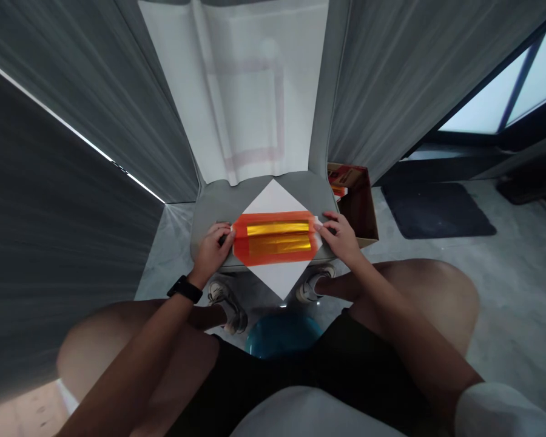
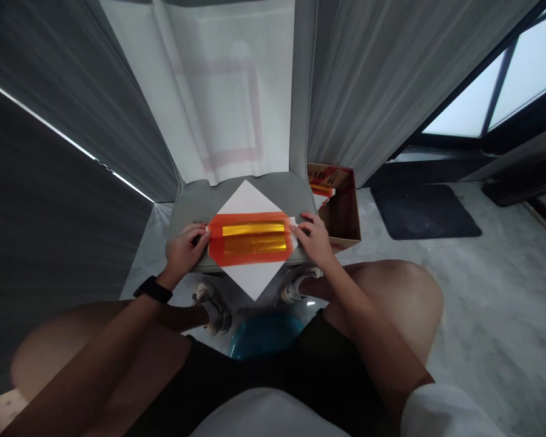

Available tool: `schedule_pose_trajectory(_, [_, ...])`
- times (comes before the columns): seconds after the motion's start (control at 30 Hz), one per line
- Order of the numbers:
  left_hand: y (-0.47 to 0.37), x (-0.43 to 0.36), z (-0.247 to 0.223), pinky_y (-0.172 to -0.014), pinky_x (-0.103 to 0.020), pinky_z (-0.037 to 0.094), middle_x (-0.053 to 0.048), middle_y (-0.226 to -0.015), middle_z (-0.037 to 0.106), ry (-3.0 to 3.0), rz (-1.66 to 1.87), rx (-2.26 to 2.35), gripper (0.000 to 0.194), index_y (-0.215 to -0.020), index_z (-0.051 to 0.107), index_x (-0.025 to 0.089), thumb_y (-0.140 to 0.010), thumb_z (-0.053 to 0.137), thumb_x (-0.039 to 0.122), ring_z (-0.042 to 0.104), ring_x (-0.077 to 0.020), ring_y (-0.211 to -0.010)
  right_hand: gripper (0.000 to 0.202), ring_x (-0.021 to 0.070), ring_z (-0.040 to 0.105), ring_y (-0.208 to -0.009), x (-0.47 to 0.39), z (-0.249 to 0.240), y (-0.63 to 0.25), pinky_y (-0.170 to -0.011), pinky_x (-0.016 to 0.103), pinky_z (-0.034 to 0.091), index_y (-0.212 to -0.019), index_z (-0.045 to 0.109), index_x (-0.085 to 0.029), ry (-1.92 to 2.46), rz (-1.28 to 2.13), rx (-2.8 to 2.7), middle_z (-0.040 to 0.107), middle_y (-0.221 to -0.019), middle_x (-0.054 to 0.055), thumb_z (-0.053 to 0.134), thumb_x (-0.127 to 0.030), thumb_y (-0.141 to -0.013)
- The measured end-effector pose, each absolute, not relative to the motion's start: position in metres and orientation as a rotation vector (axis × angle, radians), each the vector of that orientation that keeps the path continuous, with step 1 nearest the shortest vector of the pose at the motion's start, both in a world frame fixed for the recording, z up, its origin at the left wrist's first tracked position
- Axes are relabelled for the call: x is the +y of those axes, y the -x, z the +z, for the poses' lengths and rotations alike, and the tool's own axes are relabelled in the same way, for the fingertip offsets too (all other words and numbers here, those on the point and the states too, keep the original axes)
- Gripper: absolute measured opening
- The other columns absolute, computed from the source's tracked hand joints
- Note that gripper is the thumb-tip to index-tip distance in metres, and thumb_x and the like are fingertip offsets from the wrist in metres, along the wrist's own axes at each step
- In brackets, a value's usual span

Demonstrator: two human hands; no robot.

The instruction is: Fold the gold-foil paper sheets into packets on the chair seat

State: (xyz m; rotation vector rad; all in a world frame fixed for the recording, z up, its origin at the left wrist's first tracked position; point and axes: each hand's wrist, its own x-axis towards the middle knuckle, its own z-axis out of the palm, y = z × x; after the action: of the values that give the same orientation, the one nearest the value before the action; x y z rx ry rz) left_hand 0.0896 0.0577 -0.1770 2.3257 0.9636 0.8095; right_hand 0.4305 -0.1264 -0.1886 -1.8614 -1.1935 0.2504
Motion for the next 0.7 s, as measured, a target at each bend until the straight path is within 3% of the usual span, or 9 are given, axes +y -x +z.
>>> schedule_pose_trajectory(0.13, [-0.097,0.049,-0.178,-0.1,-0.042,0.056,-0.01,-0.107,0.072,-2.334,0.869,1.079,0.034,-0.083,0.069,0.022,-0.103,0.052,0.044,0.068,-0.0251,-0.106,0.046,0.0326,0.063,-0.121,-0.121,-0.193,-0.422,-0.113,0.056,0.047,-0.073,0.072,-0.023,1.925,0.146,-1.091,0.068,-0.126,0.015,0.07,-0.066,-0.089])
schedule_pose_trajectory(0.43, [-0.106,0.047,-0.18,-0.097,-0.046,0.055,-0.007,-0.096,0.069,-2.295,0.932,1.289,0.035,-0.068,0.065,0.026,-0.097,0.062,0.044,0.066,-0.026,-0.101,0.043,0.0357,0.059,-0.119,-0.114,-0.192,-0.414,-0.112,0.059,0.044,-0.064,0.065,-0.023,1.976,0.062,-1.053,0.065,-0.121,0.018,0.067,-0.057,-0.09])
schedule_pose_trajectory(0.7, [-0.11,0.041,-0.175,-0.096,-0.05,0.052,-0.007,-0.096,0.071,-2.359,0.946,1.447,0.036,-0.067,0.068,0.025,-0.098,0.066,0.044,0.066,-0.0282,-0.1,0.038,0.0363,0.057,-0.113,-0.107,-0.193,-0.413,-0.108,0.062,0.044,-0.063,0.064,-0.022,2.097,-0.026,-1.04,0.063,-0.119,0.018,0.068,-0.049,-0.089])
